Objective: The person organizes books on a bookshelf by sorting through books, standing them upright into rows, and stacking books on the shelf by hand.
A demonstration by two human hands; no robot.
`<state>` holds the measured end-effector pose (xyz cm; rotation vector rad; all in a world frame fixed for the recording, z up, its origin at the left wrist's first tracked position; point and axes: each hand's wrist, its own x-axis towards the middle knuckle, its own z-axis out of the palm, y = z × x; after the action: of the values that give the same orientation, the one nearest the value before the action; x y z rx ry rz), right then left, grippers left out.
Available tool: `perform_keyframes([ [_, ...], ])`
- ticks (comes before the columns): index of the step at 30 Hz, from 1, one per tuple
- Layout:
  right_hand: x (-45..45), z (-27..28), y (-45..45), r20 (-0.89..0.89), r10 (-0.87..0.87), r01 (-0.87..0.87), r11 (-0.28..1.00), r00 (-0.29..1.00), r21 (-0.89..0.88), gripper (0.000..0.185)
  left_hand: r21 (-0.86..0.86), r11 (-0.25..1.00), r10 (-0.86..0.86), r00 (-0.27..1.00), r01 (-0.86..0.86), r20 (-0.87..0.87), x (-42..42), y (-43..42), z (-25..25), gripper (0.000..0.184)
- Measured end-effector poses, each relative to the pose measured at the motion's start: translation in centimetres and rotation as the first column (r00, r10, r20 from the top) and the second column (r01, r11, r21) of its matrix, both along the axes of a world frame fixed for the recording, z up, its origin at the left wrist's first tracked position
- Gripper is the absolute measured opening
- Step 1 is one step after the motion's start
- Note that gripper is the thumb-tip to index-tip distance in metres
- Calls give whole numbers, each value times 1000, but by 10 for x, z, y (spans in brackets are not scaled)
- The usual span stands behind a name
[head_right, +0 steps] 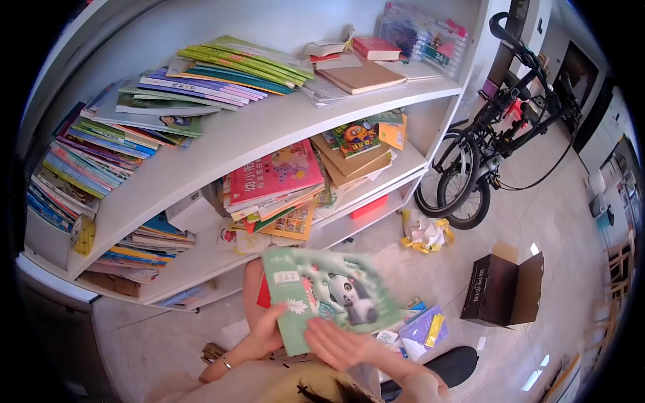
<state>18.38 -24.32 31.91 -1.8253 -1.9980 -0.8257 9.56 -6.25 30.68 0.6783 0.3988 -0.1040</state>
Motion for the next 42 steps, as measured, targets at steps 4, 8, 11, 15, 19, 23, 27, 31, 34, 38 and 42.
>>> perform_keyframes([
  [4,7,-20,3,-621,86,-185,978,779,-97,50,294,919,-258,964,264,-58,17,21,-17,48],
  [8,59,-40,-13,-835,-137,365,928,533,80,76,521,629,-652,756,576,-49,36,64,7,41],
  [11,95,-66,-50,-972,-225,110,966,-69,-232,64,572,627,-623,781,529,-38,58,87,25,44],
  [15,121,-100,-86,-855,-275,-44,958,-439,-285,43,754,576,-542,838,316,62,88,92,20,42],
  [19,148,-121,-109,-922,-75,230,958,-379,-172,36,759,643,-291,950,105,115,107,84,4,34],
  [23,199,-92,-87,-941,135,402,916,-312,-2,40,832,461,95,949,-310,301,83,76,14,27],
  [27,276,-68,-31,-957,214,459,882,-194,105,38,933,314,177,977,-174,123,36,80,-18,16],
  [31,352,-50,30,-981,165,440,892,-98,106,35,980,126,371,923,-156,99,-10,78,-80,20],
  [34,408,-59,60,-988,149,435,893,-49,113,37,967,-193,454,859,-164,236,-25,76,-93,27],
  [38,452,-57,78,-980,179,366,920,-83,137,38,995,20,512,856,-100,75,-31,73,-115,31],
  [42,463,-55,85,-991,111,419,905,-72,71,40,981,192,416,905,11,-92,-26,76,-135,32],
])
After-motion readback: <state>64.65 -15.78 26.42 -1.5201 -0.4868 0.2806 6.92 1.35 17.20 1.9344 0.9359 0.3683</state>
